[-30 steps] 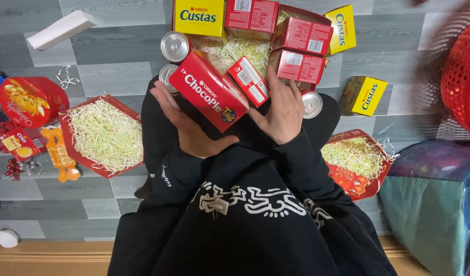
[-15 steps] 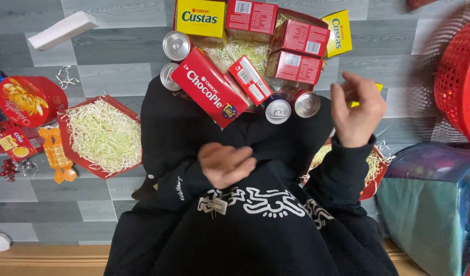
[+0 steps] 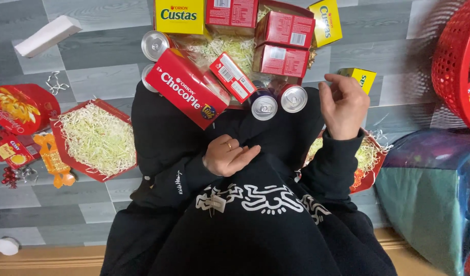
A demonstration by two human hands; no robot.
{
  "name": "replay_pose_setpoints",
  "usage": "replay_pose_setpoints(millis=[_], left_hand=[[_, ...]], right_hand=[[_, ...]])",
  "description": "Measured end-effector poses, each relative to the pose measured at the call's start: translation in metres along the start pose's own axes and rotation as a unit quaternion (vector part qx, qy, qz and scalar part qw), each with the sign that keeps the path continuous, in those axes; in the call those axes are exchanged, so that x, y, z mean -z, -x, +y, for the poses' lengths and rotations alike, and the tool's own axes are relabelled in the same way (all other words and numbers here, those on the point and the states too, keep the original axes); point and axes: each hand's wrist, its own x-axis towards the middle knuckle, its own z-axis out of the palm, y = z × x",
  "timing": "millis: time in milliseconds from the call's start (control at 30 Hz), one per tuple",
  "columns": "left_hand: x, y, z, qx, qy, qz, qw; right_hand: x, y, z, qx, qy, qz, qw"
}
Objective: Arranging snack boxes and beverage cans into a decorative gift basket filled with shredded paper.
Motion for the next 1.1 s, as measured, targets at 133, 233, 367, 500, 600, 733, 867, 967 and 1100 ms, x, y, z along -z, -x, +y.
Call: replay_pose_setpoints(millis=[133, 233, 367, 500, 600, 733, 867, 967, 1100], left_hand=[[-0.009, 0.007, -0.003, 0.021, -0.020, -0.042, 0.999], [-0.007, 0.006, -0.007, 0.063, -0.053, -0.124, 0.989], [-0.012, 0.028, -0.005, 0.102, -0.129, -0.250, 0.954], [-0.013, 0.028, 0.000, 0.109, -0.140, -0.274, 0.945], [-0.014, 0.030, 0.000, 0.114, -0.129, -0.270, 0.947], [-0.008, 0.021, 0.003, 0.109, -0.138, -0.248, 0.953], [0.005, 0.005, 0.003, 0.136, -0.118, -0.212, 0.961], [0.005, 0.005, 0.003, 0.142, -0.112, -0.196, 0.964], [0.003, 0.007, 0.005, 0.158, -0.111, -0.214, 0.958]], right_hand=[[0.000, 0.001, 0.003, -0.005, 0.012, -0.019, 1.000], [0.001, 0.004, 0.005, -0.020, 0.032, -0.041, 0.998], [0.000, 0.011, 0.004, -0.045, 0.036, -0.093, 0.994], [-0.006, 0.015, 0.030, -0.094, 0.016, -0.079, 0.992], [-0.035, 0.002, 0.098, -0.085, 0.027, -0.032, 0.995], [-0.060, -0.035, 0.108, -0.097, -0.011, -0.006, 0.995], [-0.060, -0.074, 0.056, 0.025, -0.090, -0.007, 0.996], [-0.066, -0.101, 0.039, 0.129, -0.063, -0.042, 0.989], [-0.072, -0.127, 0.028, 0.198, -0.056, -0.102, 0.973]])
